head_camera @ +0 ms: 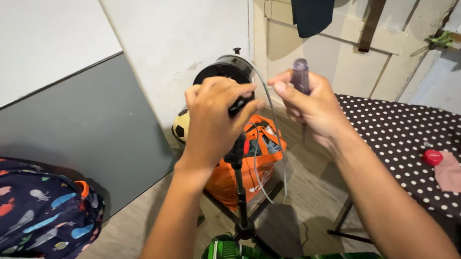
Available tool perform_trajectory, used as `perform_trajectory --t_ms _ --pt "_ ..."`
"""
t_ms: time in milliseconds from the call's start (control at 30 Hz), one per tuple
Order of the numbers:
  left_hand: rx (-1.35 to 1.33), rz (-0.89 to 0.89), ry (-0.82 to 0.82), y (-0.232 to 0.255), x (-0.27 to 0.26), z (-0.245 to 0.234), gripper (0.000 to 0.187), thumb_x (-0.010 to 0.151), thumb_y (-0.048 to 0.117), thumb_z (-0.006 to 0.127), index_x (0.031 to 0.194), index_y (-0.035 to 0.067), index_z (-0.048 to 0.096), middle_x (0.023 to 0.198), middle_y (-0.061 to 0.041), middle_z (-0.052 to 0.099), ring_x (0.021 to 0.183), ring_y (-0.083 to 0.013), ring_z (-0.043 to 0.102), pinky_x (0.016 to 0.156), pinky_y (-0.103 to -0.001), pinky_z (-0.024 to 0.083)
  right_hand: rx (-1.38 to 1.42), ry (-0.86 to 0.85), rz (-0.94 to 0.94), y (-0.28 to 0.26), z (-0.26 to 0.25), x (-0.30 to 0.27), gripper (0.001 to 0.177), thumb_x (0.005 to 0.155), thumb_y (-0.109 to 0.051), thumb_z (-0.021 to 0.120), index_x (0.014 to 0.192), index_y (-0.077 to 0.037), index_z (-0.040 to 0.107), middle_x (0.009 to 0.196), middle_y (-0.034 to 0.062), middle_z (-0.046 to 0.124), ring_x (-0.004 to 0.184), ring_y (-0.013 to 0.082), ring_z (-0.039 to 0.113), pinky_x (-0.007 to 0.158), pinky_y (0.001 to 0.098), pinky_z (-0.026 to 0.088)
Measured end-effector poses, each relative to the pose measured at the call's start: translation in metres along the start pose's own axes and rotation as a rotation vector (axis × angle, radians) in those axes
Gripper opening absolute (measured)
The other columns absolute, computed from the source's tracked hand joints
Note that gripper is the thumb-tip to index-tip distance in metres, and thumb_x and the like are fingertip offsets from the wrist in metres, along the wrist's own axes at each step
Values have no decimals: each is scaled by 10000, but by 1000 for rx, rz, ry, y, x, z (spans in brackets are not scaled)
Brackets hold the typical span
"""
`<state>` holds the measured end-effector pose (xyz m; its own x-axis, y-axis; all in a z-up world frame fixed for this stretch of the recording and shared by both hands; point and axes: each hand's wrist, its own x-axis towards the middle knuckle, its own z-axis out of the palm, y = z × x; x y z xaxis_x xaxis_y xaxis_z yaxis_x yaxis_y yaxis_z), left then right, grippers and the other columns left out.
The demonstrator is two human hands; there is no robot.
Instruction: The person uses a screwdriver to tighten screws on the back of a fan motor mounted on a stand. The person repeatedly adjusts the motor housing and tightens multiple screws around the central hub.
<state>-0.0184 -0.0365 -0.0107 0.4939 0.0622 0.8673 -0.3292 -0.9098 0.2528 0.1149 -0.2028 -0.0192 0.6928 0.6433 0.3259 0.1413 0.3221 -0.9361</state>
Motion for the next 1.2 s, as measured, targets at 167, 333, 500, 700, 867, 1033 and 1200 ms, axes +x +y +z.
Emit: perform_trajectory --t_ms 167,333,500,700,867,1033,1200 --pt "-398 -217 -109 -11 31 -8 176 881 179 824 1001 57 785 869 -43 770 798 -121 703 758 -281 565 94 -49 -35 -10 28 8 205 958 -222 729 1049 -39 721 675 -69 561 514 23 417 446 188 304" --pt "-688 -421 -181 -14 37 -19 173 875 147 808 963 3 770 863 -49 766 788 -69 684 735 -245 562 105 -21 -45 -14 33 10 181 964 -226 723 1045 -65 718 641 -81 518 502 19 413 434 184 305" --pt "-618 -344 -139 -10 34 -16 172 872 147 811 983 19 784 901 -42 791 820 -66 716 781 -234 569 125 -24 56 -5 29 9 184 949 -236 730 1023 -71 696 664 -75 521 508 17 413 418 177 286" --pt "-610 -240 -163 -9 31 -13 164 888 119 795 1039 54 782 950 -22 788 856 -66 696 765 -218 532 309 -123 167 5 22 13 199 969 -263 713 990 -77 645 758 -53 558 564 8 421 429 165 293" --pt "-324 -115 -169 -9 32 -14 219 872 105 790 1083 48 795 898 -62 762 743 -127 644 683 -242 514 252 -92 176 2 24 16 172 959 -237 684 947 -81 609 868 -18 642 563 9 424 429 164 301" --pt "-420 -196 -177 -17 32 -4 159 901 126 754 1034 41 773 949 -40 786 843 -108 735 773 -240 580 284 -104 149 9 20 16 204 1025 -276 643 967 -81 623 848 -15 563 571 19 408 427 176 289" --pt "-318 -214 -151 -33 39 -4 153 850 134 791 972 42 782 884 -61 792 762 -149 725 735 -273 574 260 38 15 29 -6 15 282 1092 -330 514 1098 -64 606 914 -12 569 710 74 509 628 231 444"
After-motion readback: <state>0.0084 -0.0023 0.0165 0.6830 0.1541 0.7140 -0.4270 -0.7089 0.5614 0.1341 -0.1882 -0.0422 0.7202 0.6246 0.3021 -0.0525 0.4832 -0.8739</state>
